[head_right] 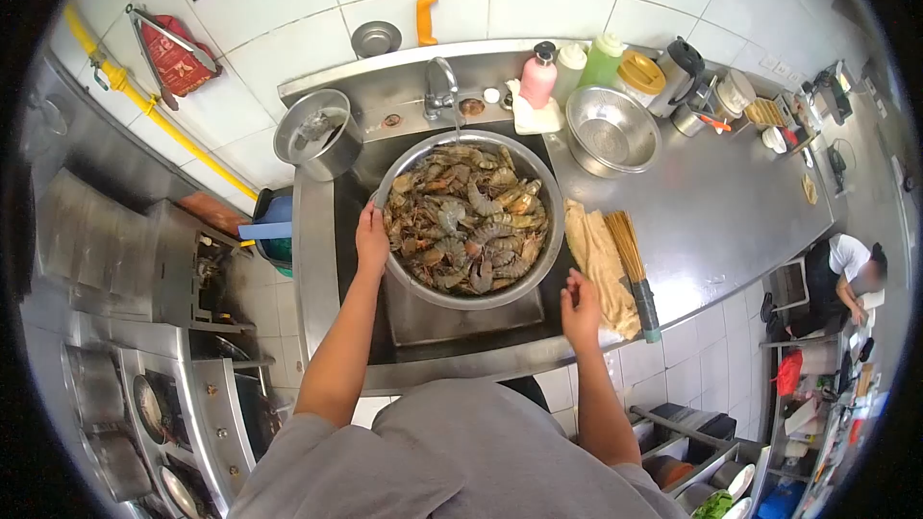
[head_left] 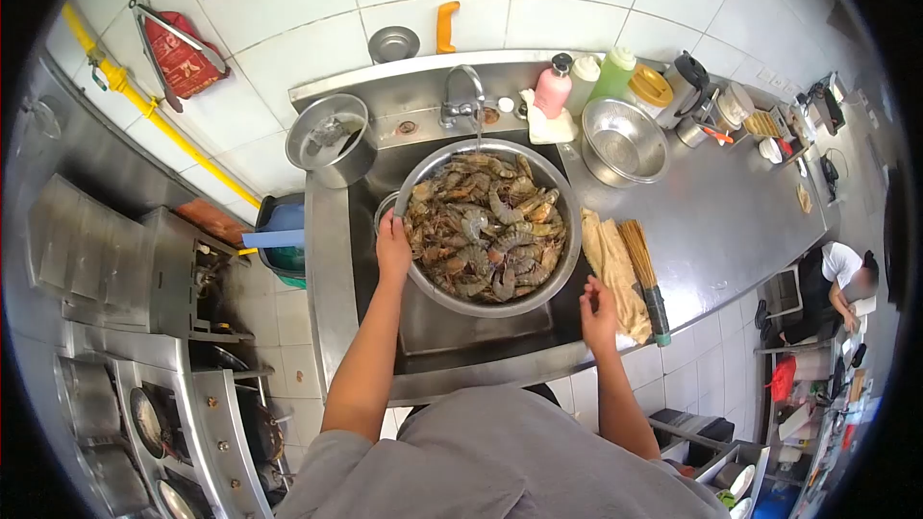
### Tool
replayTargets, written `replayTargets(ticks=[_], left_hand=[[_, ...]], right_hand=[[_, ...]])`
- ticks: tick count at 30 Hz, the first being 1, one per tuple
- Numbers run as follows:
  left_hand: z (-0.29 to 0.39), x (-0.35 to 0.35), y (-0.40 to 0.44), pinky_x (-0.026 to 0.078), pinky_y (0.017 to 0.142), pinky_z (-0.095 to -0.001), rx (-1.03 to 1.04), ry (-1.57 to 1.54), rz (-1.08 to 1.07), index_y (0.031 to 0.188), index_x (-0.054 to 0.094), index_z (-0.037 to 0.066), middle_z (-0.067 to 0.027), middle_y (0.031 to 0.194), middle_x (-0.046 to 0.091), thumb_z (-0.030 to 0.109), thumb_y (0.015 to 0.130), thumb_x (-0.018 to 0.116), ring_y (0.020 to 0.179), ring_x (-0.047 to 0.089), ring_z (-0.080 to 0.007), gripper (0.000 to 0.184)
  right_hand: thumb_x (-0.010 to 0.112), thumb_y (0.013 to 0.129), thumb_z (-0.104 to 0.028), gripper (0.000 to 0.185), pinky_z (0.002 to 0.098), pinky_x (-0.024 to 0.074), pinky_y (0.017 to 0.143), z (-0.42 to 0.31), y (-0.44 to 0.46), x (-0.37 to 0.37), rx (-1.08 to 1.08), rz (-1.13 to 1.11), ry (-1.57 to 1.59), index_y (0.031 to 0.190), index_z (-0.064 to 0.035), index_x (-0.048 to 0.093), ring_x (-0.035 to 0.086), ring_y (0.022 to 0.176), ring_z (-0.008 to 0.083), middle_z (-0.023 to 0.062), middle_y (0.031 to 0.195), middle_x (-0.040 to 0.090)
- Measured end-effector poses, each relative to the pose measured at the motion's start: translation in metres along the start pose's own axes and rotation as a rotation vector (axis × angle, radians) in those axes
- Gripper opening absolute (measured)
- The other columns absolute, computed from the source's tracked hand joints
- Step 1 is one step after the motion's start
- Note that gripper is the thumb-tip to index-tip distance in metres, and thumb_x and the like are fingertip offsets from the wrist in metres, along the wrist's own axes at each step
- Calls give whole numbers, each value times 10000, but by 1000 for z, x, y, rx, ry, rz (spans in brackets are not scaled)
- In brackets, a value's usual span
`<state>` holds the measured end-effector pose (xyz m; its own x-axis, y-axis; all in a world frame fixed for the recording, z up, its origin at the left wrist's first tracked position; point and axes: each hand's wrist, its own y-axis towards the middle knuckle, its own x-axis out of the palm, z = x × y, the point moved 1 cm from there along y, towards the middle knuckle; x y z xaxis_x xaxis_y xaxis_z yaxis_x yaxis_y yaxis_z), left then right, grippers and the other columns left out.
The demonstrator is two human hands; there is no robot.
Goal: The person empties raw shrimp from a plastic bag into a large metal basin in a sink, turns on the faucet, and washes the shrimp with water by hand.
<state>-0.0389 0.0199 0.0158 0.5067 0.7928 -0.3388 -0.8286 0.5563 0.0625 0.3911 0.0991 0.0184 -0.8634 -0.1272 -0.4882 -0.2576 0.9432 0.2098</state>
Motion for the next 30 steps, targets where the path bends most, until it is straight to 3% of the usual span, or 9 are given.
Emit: replayTargets(ticks=[5, 6, 9, 11, 14, 19, 21, 25, 30], left_hand=[[3, 3, 0, 452, 944, -394, -44, -42, 6, 1336, 550, 69, -187, 1190, 652, 280, 1053, 446, 1109, 612, -337, 367], [3, 3, 1, 450, 949, -394, -34, -29, 4, 1336, 552, 73, -188, 1199, 648, 283, 1053, 443, 1119, 609, -338, 368], [4, 2, 0, 444, 961, -392, -52, -38, -15, 1338, 550, 64, -198, 1211, 640, 286, 1053, 442, 1135, 601, -337, 377], [5, -1, -1, 440, 968, -391, -67, -24, -35, 1342, 546, 57, -198, 1228, 632, 282, 1054, 441, 1146, 596, -332, 380], [7, -1, 4, 432, 980, -389, -73, -18, -66, 1355, 533, 45, -192, 1258, 619, 273, 1056, 438, 1163, 586, -324, 387], [13, -5, -2, 427, 988, -388, -32, -26, -83, 1381, 508, 41, -176, 1286, 606, 258, 1060, 434, 1171, 579, -316, 394], [16, -5, -4, 438, 941, -360, -85, -74, -79, 1380, 519, 50, -138, 1190, 624, 248, 1052, 455, 1071, 588, -251, 387], [13, -6, 0, 436, 968, -379, -61, -41, -124, 1383, 508, 42, -159, 1262, 610, 238, 1051, 457, 1142, 580, -278, 388], [22, -9, -3, 449, 945, -415, 3, 26, -107, 1382, 487, 13, -201, 1223, 624, 240, 1053, 437, 1093, 605, -354, 403]], right_hand=[[638, 877, 37, 417, 321, 508, 853, -27, -35, 2, -11, -192, -167, 1282, -30, 560, 622, 951, 224, 124, 1072, 616], [647, 838, 49, 419, 360, 515, 836, -35, -40, 3, -32, -169, -160, 1245, -25, 581, 639, 938, 282, 162, 1050, 627], [684, 796, 16, 417, 431, 497, 857, -34, -49, 0, -128, -150, -244, 1202, -40, 613, 631, 947, 337, 176, 1026, 638], [691, 779, 22, 362, 413, 516, 801, -39, -50, 2, -148, -97, -285, 1134, -30, 646, 653, 914, 327, 168, 989, 661], [701, 816, -119, 143, 408, 526, 765, -46, -45, 9, -34, -155, -495, 949, -67, 710, 671, 814, 307, 90, 863, 694], [655, 872, -235, 156, 439, 541, 760, -33, -35, 27, 136, -91, -589, 953, -114, 711, 692, 875, 320, 107, 945, 723], [648, 876, -253, 159, 444, 540, 789, -34, -33, 30, 210, -72, -641, 938, -123, 716, 696, 877, 320, 109, 963, 726], [630, 889, -278, 185, 448, 534, 785, -39, -34, 31, 199, -55, -693, 946, -124, 714, 693, 880, 327, 112, 941, 726], [622, 890, -279, 188, 459, 526, 787, -41, -34, 31, 230, -57, -725, 929, -122, 717, 692, 883, 330, 120, 935, 724]])
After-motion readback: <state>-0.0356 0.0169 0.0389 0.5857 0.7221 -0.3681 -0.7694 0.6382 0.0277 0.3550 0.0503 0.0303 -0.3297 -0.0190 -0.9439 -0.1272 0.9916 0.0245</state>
